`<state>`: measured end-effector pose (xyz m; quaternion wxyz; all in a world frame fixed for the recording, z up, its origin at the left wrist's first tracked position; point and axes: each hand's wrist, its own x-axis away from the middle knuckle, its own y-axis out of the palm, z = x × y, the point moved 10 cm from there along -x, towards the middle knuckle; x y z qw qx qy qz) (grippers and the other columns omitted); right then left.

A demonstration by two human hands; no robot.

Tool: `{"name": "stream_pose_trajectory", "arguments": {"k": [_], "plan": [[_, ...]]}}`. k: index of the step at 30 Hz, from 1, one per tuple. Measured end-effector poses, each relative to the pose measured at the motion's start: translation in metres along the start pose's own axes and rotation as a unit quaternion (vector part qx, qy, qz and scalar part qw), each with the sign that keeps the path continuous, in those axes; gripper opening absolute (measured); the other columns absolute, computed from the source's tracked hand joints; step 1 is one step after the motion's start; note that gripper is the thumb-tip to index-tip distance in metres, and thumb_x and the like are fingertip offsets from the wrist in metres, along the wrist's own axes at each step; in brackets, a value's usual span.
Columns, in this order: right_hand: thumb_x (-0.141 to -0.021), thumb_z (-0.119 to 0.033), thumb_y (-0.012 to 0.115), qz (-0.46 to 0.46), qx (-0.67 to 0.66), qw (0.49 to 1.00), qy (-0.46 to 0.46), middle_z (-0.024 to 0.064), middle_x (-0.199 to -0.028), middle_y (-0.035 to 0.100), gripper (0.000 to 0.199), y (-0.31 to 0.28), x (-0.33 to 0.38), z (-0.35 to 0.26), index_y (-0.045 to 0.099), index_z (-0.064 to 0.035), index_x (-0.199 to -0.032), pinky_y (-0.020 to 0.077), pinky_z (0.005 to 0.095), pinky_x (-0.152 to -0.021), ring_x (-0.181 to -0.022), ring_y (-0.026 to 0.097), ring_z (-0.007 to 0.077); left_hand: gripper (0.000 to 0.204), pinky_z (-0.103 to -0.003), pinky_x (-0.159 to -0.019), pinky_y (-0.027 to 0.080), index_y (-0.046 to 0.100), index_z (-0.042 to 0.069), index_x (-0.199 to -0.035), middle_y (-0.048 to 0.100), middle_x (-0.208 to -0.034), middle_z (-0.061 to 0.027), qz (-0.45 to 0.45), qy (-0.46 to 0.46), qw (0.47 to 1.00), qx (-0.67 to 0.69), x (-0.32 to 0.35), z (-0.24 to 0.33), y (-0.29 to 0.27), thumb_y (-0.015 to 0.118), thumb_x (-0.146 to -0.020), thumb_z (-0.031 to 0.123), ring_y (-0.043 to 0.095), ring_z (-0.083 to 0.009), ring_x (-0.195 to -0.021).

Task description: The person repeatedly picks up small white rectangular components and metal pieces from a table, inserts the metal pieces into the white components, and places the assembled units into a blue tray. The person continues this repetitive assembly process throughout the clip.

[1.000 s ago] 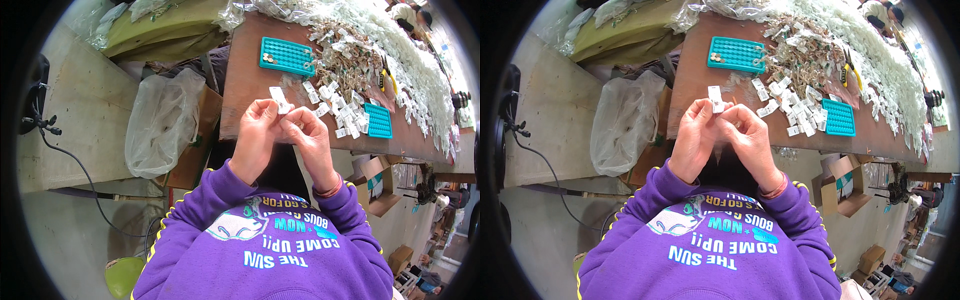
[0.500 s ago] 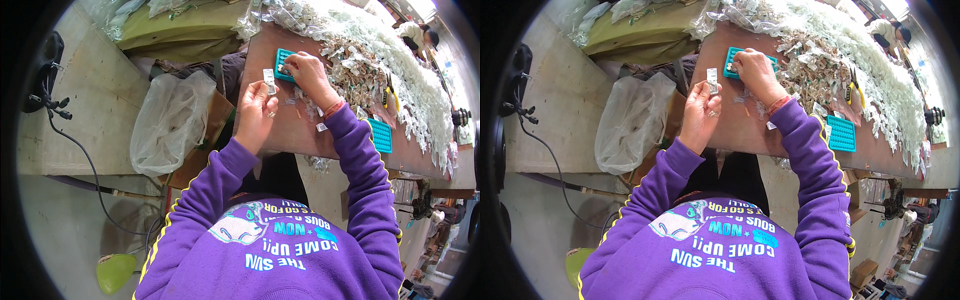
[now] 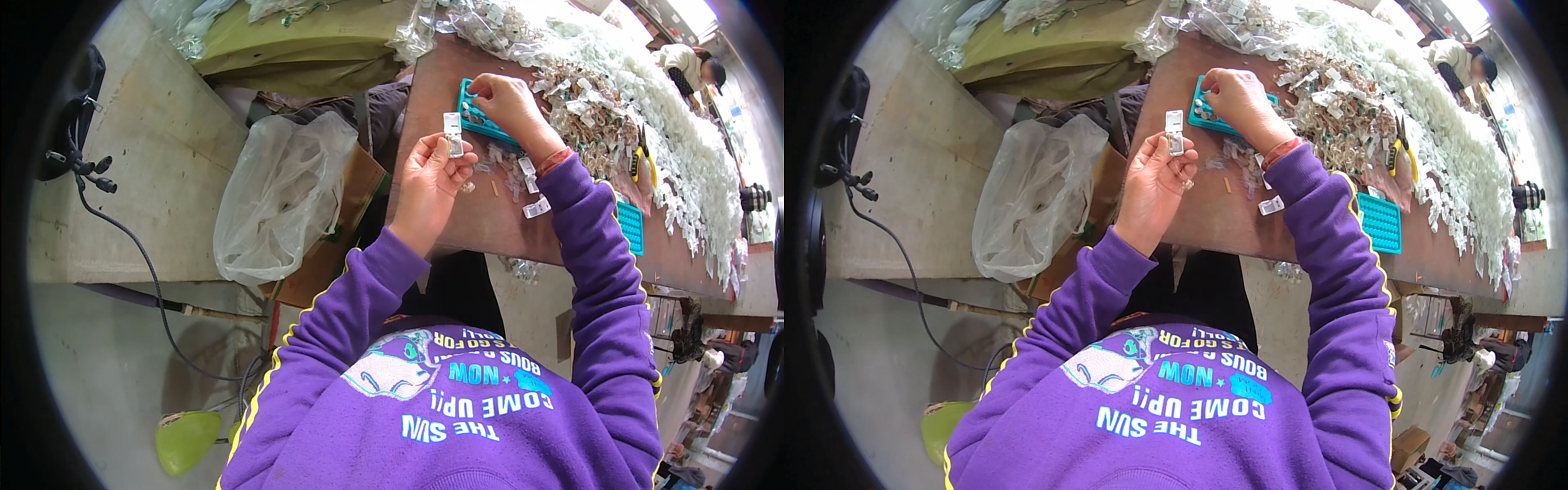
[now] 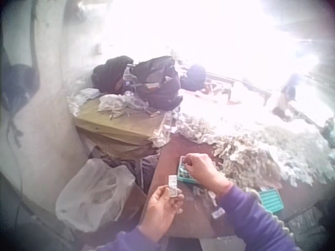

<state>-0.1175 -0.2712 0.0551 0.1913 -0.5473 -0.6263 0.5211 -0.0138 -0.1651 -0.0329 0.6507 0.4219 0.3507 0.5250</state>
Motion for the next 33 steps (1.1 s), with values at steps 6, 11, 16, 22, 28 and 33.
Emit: {"name": "stream_pose_trajectory", "arguments": {"k": [6, 11, 16, 22, 28, 33], "plan": [[-0.075, -0.012, 0.067, -0.027, 0.035, 0.998, -0.033, 0.0143, -0.082, 0.068, 0.013, 0.009, 0.001, -0.008, 0.071, -0.004, -0.085, 0.0528, 0.0371, -0.07, -0.076, 0.067, 0.0296, 0.019, -0.032, -0.082, 0.053, 0.05, 0.005, -0.111, 0.064, -0.101, -0.0129, -0.008, 0.006, 1.0, -0.002, 0.0, 0.002, 0.001, 0.052, -0.098, 0.019, 0.063, -0.0191, -0.089], [-0.077, -0.013, 0.067, -0.041, -0.031, 0.999, 0.013, 0.0129, -0.079, 0.069, 0.013, 0.01, 0.001, 0.002, 0.071, -0.0025, -0.085, 0.053, 0.0344, -0.068, -0.072, 0.067, 0.0258, 0.018, -0.033, -0.084, 0.053, 0.051, 0.005, -0.11, 0.064, -0.101, -0.0127, 0.008, 0.007, 1.0, -0.019, 0.002, 0.001, 0.0, 0.052, -0.098, 0.019, 0.063, -0.0193, -0.09], [-0.078, -0.011, 0.066, -0.083, -0.054, 0.994, 0.039, 0.0111, -0.074, 0.069, 0.014, 0.017, -0.001, 0.006, 0.07, 0.0005, -0.086, 0.0528, 0.0305, -0.064, -0.065, 0.067, 0.0176, 0.018, -0.033, -0.084, 0.053, 0.051, 0.005, -0.11, 0.064, -0.101, -0.0129, -0.002, 0.007, 1.0, -0.007, 0.002, 0.002, 0.001, 0.052, -0.099, 0.019, 0.063, -0.0193, -0.09], [-0.079, -0.009, 0.066, -0.096, -0.062, 0.992, 0.045, 0.0091, -0.072, 0.068, 0.014, 0.021, -0.001, 0.01, 0.07, 0.002, -0.087, 0.052, 0.0286, -0.06, -0.062, 0.066, 0.0134, 0.017, -0.032, -0.084, 0.053, 0.051, 0.005, -0.11, 0.064, -0.101, -0.0135, -0.014, 0.008, 1.0, -0.018, 0.001, 0.003, 0.003, 0.052, -0.099, 0.018, 0.062, -0.0195, -0.09], [-0.078, -0.009, 0.067, -0.102, -0.119, 0.987, 0.046, 0.0074, -0.071, 0.067, 0.013, 0.025, 0.0, 0.017, 0.069, 0.0014, -0.085, 0.0513, 0.0272, -0.059, -0.062, 0.064, 0.0119, 0.016, -0.032, -0.085, 0.053, 0.052, 0.006, -0.11, 0.064, -0.101, -0.0135, -0.011, 0.008, 1.0, -0.022, 0.001, 0.002, 0.003, 0.053, -0.098, 0.016, 0.063, -0.0194, -0.09], [-0.077, -0.012, 0.07, -0.092, -0.071, 0.993, 0.027, 0.0081, -0.072, 0.067, 0.015, 0.017, 0.001, 0.006, 0.068, 0.001, -0.084, 0.0511, 0.0283, -0.062, -0.064, 0.063, 0.0146, 0.015, -0.033, -0.084, 0.053, 0.053, 0.006, -0.108, 0.064, -0.1, -0.0134, 0.003, 0.01, 1.0, -0.03, 0.002, 0.003, 0.003, 0.055, -0.097, 0.016, 0.063, -0.0194, -0.089]]}}
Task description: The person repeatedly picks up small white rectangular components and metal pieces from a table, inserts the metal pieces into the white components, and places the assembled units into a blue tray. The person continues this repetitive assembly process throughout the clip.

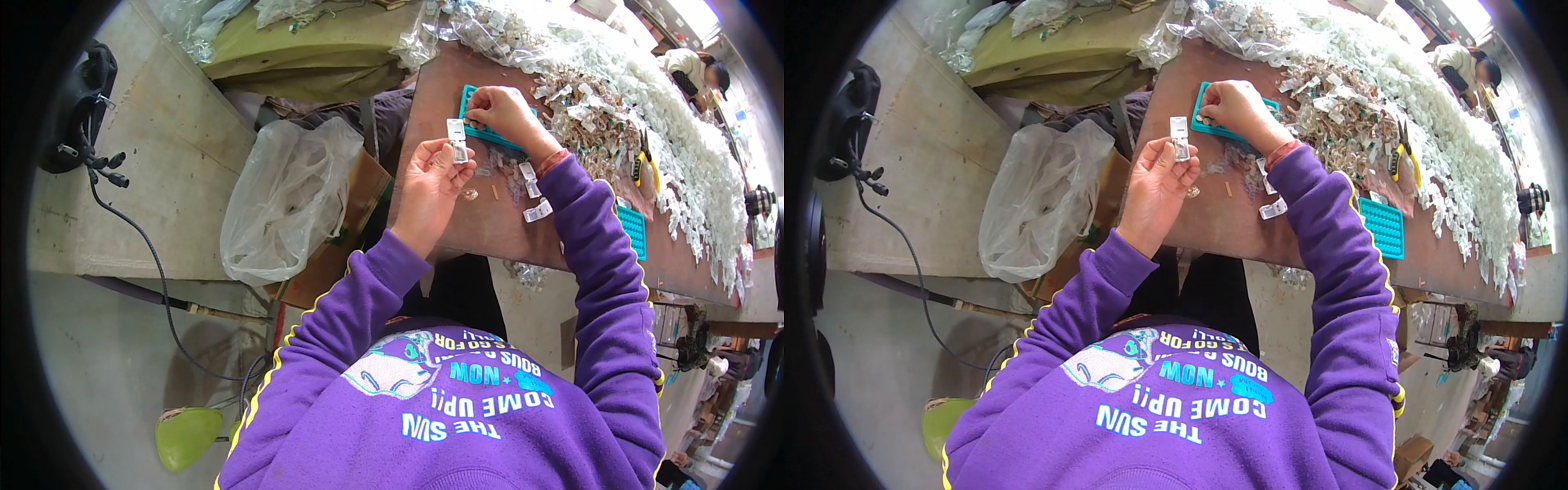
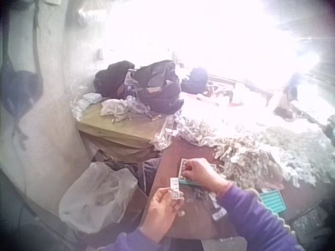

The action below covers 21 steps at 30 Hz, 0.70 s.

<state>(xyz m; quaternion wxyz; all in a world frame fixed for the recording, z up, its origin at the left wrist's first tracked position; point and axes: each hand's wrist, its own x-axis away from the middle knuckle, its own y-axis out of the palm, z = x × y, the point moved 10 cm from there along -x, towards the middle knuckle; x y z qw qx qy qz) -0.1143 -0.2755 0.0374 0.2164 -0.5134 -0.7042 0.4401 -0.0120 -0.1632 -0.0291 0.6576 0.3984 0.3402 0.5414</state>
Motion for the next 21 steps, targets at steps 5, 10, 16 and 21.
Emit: {"name": "stream_pose_trajectory", "arguments": {"k": [5, 10, 16, 21], "plan": [[-0.074, -0.013, 0.072, 0.124, -0.029, 0.989, -0.073, 0.0105, -0.077, 0.064, 0.015, -0.044, 0.035, -0.049, 0.068, -0.0015, -0.083, 0.0509, 0.0317, -0.063, -0.069, 0.066, 0.0209, 0.015, -0.032, -0.083, 0.053, 0.054, 0.007, -0.108, 0.065, -0.1, -0.0114, -0.001, 0.005, 1.0, -0.015, 0.001, 0.001, 0.001, 0.056, -0.097, 0.017, 0.063, -0.0181, -0.087], [-0.075, -0.006, 0.071, 0.085, -0.029, 0.981, -0.172, 0.0081, -0.077, 0.061, 0.009, -0.044, 0.083, -0.098, 0.065, -0.0047, -0.083, 0.0516, 0.03, -0.057, -0.063, 0.064, 0.0206, 0.014, -0.031, -0.082, 0.052, 0.056, 0.008, -0.106, 0.065, -0.1, -0.0088, -0.022, 0.019, 0.999, -0.029, -0.001, 0.0, 0.004, 0.056, -0.097, 0.017, 0.063, -0.0165, -0.086], [-0.08, -0.007, 0.064, 0.117, 0.074, 0.973, -0.184, 0.0107, -0.08, 0.056, 0.01, -0.03, 0.097, -0.114, 0.059, -0.0049, -0.088, 0.051, 0.0385, -0.057, -0.068, 0.063, 0.0297, 0.013, -0.033, -0.083, 0.05, 0.057, 0.008, -0.107, 0.065, -0.099, -0.0061, -0.036, 0.018, 0.998, -0.045, 0.0, -0.001, 0.005, 0.056, -0.097, 0.016, 0.062, -0.0158, -0.088], [-0.08, -0.007, 0.064, 0.115, 0.149, 0.963, -0.192, 0.0101, -0.079, 0.054, 0.008, -0.026, 0.103, -0.121, 0.057, -0.0036, -0.083, 0.0511, 0.039, -0.057, -0.068, 0.062, 0.031, 0.012, -0.033, -0.083, 0.05, 0.057, 0.008, -0.107, 0.065, -0.1, -0.0064, -0.04, 0.017, 0.997, -0.063, -0.001, -0.003, 0.006, 0.055, -0.097, 0.015, 0.062, -0.0155, -0.087]]}}
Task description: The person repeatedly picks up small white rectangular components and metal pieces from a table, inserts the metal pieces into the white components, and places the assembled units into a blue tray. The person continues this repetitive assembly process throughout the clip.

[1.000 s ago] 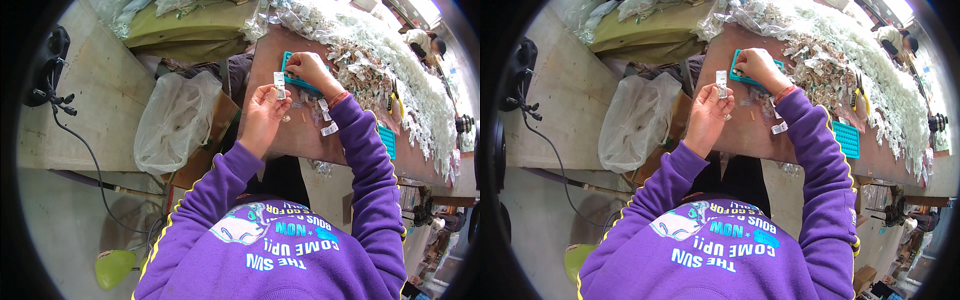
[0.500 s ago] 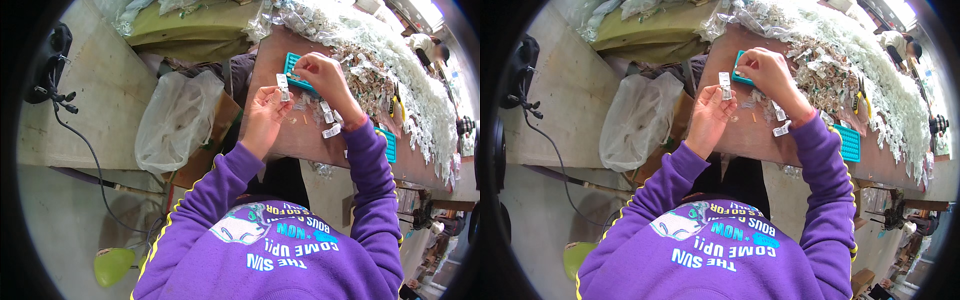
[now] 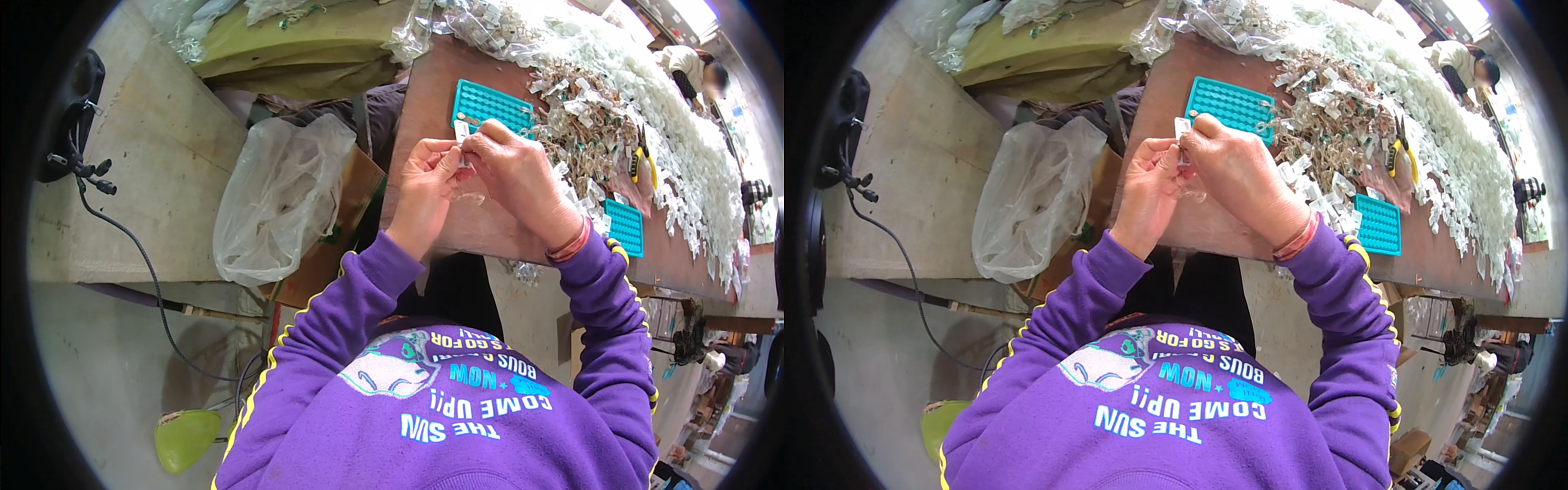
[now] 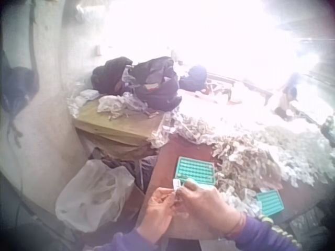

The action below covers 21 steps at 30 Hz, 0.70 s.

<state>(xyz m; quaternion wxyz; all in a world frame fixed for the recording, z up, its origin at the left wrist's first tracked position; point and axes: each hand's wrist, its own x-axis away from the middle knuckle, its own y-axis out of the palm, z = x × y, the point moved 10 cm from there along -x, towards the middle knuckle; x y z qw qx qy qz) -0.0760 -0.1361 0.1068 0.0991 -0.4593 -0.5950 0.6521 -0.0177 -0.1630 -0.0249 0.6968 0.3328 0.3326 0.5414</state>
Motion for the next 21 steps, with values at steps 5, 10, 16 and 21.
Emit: {"name": "stream_pose_trajectory", "arguments": {"k": [5, 10, 16, 21], "plan": [[-0.078, -0.005, 0.068, -0.01, -0.062, 0.998, 0.025, 0.0078, -0.078, 0.06, 0.007, -0.007, -0.001, 0.006, 0.066, -0.0057, -0.086, 0.0521, 0.0337, -0.059, -0.067, 0.063, 0.0267, 0.014, -0.031, -0.079, 0.051, 0.058, 0.006, -0.105, 0.066, -0.097, -0.0071, -0.005, -0.016, 1.0, 0.003, -0.001, 0.0, 0.001, 0.056, -0.097, 0.016, 0.063, -0.0155, -0.084], [-0.075, -0.001, 0.071, 0.06, -0.137, 0.987, 0.065, 0.0085, -0.081, 0.066, 0.014, -0.02, -0.004, 0.016, 0.069, -0.0046, -0.088, 0.0526, 0.029, -0.061, -0.07, 0.066, 0.0214, 0.015, -0.03, -0.076, 0.052, 0.059, 0.005, -0.104, 0.066, -0.092, -0.0069, 0.004, -0.021, 1.0, 0.007, 0.001, 0.002, 0.003, 0.057, -0.096, 0.018, 0.063, -0.0158, -0.082], [-0.074, -0.005, 0.071, 0.05, -0.227, 0.964, 0.127, 0.0093, -0.078, 0.062, 0.011, -0.005, -0.003, 0.032, 0.069, -0.0059, -0.085, 0.0513, 0.0317, -0.058, -0.066, 0.063, 0.0254, 0.014, -0.03, -0.076, 0.051, 0.058, 0.005, -0.103, 0.065, -0.09, -0.0066, 0.007, -0.034, 0.999, 0.016, 0.001, 0.0, 0.001, 0.057, -0.096, 0.017, 0.061, -0.016, -0.08], [-0.07, -0.006, 0.071, 0.092, -0.092, 0.991, -0.002, 0.0053, -0.082, 0.066, 0.023, -0.009, 0.009, 0.005, 0.069, -0.0088, -0.093, 0.052, 0.0327, -0.071, -0.072, 0.064, 0.0243, 0.013, -0.03, -0.075, 0.052, 0.057, 0.005, -0.103, 0.064, -0.094, -0.0075, 0.0, -0.032, 0.999, 0.041, 0.0, -0.002, -0.002, 0.056, -0.097, 0.016, 0.061, -0.0159, -0.079]]}}
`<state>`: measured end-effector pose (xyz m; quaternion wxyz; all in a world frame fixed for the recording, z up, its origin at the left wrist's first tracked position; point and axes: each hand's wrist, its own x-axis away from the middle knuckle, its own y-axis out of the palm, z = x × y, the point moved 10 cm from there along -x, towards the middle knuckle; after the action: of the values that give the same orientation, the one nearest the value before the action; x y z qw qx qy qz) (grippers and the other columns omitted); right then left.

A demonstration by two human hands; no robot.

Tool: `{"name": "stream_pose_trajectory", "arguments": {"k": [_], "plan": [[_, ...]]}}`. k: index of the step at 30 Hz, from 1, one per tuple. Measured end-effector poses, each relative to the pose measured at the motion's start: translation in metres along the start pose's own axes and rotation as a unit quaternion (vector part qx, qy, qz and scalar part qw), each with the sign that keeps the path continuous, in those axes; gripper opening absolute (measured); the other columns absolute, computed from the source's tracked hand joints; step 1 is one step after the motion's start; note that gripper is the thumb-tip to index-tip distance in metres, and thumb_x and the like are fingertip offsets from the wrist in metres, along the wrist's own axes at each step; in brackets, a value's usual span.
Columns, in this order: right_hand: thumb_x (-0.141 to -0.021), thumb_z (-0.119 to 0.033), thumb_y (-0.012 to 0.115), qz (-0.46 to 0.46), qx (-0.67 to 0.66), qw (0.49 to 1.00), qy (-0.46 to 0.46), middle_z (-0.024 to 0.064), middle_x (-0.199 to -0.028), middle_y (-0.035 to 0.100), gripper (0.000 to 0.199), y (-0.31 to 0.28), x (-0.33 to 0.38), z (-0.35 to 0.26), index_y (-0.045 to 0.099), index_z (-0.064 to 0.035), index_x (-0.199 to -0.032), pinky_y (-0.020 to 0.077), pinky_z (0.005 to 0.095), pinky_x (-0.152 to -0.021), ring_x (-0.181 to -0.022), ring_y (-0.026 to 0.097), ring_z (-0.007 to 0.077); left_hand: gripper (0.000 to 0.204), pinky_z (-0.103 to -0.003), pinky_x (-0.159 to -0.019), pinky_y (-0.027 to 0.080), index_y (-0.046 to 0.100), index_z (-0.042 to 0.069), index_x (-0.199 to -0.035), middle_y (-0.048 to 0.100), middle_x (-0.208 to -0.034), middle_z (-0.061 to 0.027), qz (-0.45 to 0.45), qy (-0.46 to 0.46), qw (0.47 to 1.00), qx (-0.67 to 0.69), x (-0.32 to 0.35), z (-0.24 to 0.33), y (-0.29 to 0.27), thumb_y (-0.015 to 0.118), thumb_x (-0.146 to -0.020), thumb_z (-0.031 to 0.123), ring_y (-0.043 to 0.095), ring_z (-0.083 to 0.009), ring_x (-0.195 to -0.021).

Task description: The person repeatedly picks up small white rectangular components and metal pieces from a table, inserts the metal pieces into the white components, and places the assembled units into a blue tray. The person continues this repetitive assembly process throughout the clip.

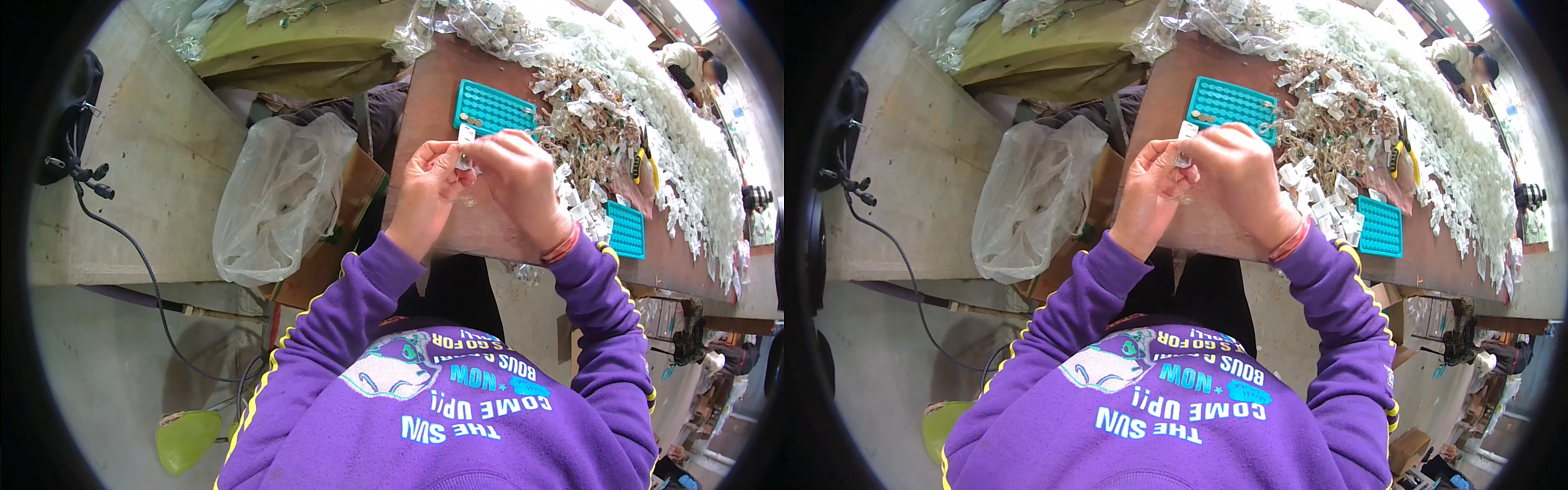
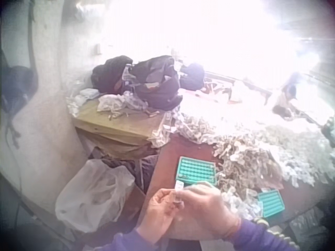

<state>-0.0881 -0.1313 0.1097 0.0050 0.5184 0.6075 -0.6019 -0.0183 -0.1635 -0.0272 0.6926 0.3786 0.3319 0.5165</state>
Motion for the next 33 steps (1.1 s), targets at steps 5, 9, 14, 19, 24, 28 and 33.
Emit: {"name": "stream_pose_trajectory", "arguments": {"k": [5, 9, 14, 19, 24, 28, 33], "plan": [[-0.074, -0.009, 0.07, 0.073, -0.015, 0.997, 0.03, 0.0058, -0.084, 0.068, 0.029, -0.006, 0.002, 0.018, 0.068, -0.0095, -0.103, 0.0517, 0.0328, -0.076, -0.08, 0.067, 0.0212, 0.015, -0.031, -0.076, 0.054, 0.055, 0.004, -0.106, 0.064, -0.097, -0.0097, 0.024, 0.001, 1.0, 0.007, 0.0, 0.001, -0.004, 0.056, -0.097, 0.017, 0.062, -0.016, -0.08], [-0.082, -0.017, 0.067, 0.018, 0.017, 0.982, 0.189, 0.009, -0.087, 0.068, 0.019, 0.001, -0.006, 0.086, 0.07, -0.0098, -0.099, 0.0517, 0.0357, -0.069, -0.078, 0.067, 0.0262, 0.016, -0.031, -0.078, 0.054, 0.054, 0.004, -0.107, 0.064, -0.097, -0.0117, 0.05, 0.0, 0.999, -0.011, 0.002, 0.002, -0.005, 0.055, -0.097, 0.017, 0.063, -0.0163, -0.081], [-0.082, -0.018, 0.066, -0.048, 0.105, 0.983, 0.139, 0.0097, -0.084, 0.063, 0.011, 0.034, -0.003, 0.099, 0.07, -0.0082, -0.087, 0.0501, 0.0419, -0.069, -0.077, 0.063, 0.0306, 0.016, -0.031, -0.079, 0.054, 0.054, 0.004, -0.106, 0.064, -0.097, -0.0128, 0.054, 0.002, 0.999, -0.003, 0.002, 0.003, -0.004, 0.055, -0.097, 0.017, 0.062, -0.0162, -0.082], [-0.08, -0.013, 0.066, -0.024, 0.072, 0.989, 0.129, 0.0099, -0.08, 0.063, 0.007, 0.03, -0.005, 0.096, 0.068, -0.0066, -0.082, 0.0503, 0.0394, -0.066, -0.073, 0.063, 0.0293, 0.015, -0.03, -0.08, 0.054, 0.054, 0.004, -0.106, 0.064, -0.097, -0.0126, 0.061, 0.002, 0.998, 0.002, 0.002, 0.003, -0.004, 0.055, -0.097, 0.016, 0.062, -0.0161, -0.082], [-0.078, -0.01, 0.07, 0.007, -0.064, 0.982, 0.175, 0.0087, -0.078, 0.065, 0.009, 0.007, -0.006, 0.074, 0.069, -0.0048, -0.085, 0.0512, 0.0312, -0.063, -0.068, 0.064, 0.0208, 0.014, -0.03, -0.079, 0.052, 0.055, 0.005, -0.106, 0.064, -0.095, -0.0101, 0.05, 0.013, 0.999, -0.006, 0.002, 0.004, -0.003, 0.055, -0.098, 0.016, 0.062, -0.0151, -0.082], [-0.077, -0.007, 0.072, 0.006, -0.072, 0.989, 0.133, 0.007, -0.077, 0.065, 0.01, 0.002, -0.002, 0.038, 0.068, -0.0026, -0.084, 0.0511, 0.0282, -0.061, -0.067, 0.064, 0.0178, 0.015, -0.03, -0.079, 0.051, 0.056, 0.005, -0.106, 0.064, -0.095, -0.0076, 0.012, 0.016, 1.0, -0.009, 0.0, 0.003, 0.002, 0.055, -0.097, 0.017, 0.062, -0.0146, -0.083], [-0.077, -0.006, 0.072, 0.011, -0.112, 0.985, 0.132, 0.007, -0.077, 0.061, 0.009, 0.007, -0.001, 0.032, 0.066, -0.0033, -0.083, 0.0508, 0.0307, -0.06, -0.066, 0.063, 0.021, 0.016, -0.031, -0.08, 0.051, 0.056, 0.005, -0.107, 0.064, -0.096, -0.0062, 0.012, 0.012, 1.0, -0.023, 0.001, 0.001, -0.002, 0.055, -0.097, 0.017, 0.062, -0.0143, -0.084]]}}
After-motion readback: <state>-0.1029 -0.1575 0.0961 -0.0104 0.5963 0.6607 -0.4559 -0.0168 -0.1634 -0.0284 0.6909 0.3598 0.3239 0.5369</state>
